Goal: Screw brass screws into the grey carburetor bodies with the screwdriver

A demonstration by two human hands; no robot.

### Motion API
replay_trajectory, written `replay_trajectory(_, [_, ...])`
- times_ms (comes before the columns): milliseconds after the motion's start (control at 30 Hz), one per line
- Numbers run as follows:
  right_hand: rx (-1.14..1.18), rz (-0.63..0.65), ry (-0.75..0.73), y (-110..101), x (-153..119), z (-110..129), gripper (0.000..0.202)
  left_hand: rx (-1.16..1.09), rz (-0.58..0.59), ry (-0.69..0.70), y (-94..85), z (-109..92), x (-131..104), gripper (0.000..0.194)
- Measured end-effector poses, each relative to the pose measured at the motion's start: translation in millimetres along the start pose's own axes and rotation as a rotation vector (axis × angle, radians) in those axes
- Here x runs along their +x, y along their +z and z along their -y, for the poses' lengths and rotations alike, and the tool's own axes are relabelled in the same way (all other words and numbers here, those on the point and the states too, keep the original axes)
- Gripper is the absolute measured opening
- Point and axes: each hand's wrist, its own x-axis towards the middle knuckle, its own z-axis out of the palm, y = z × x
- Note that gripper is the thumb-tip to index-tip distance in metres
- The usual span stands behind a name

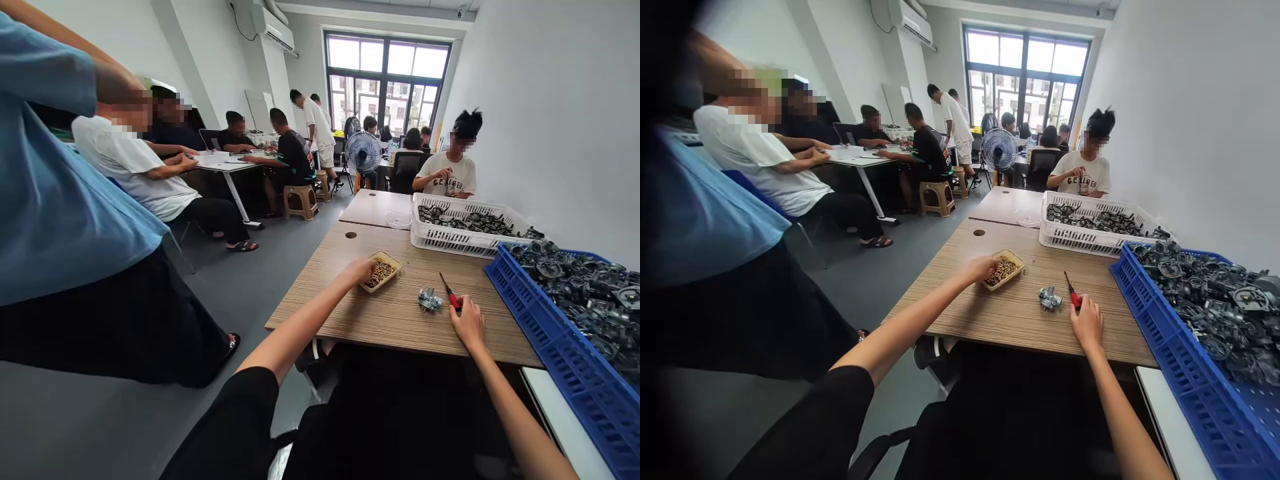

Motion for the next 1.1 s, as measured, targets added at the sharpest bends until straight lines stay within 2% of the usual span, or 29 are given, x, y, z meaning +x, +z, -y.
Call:
replay_trajectory(300, [0.010,-0.001,0.009,-1,3,-2,0.024,-0.020,0.021,0.054,12.1,6,7,0.023])
replay_trajectory(567, [0.039,-0.005,0.005,-1,4,-3,0.024,-0.039,0.008,0.086,18.1,0,9,0.020])
replay_trajectory(767, [0.062,-0.011,-0.005,-2,4,-4,0.024,-0.098,-0.019,0.057,13.1,4,11,0.012])
replay_trajectory(967, [0.087,-0.018,-0.003,0,5,-7,0.023,-0.199,-0.028,0.031,3.3,17,17,0.024])
replay_trajectory(1100, [0.095,-0.023,-0.001,1,6,-8,0.023,-0.239,0.012,0.056,2.9,19,17,0.019])
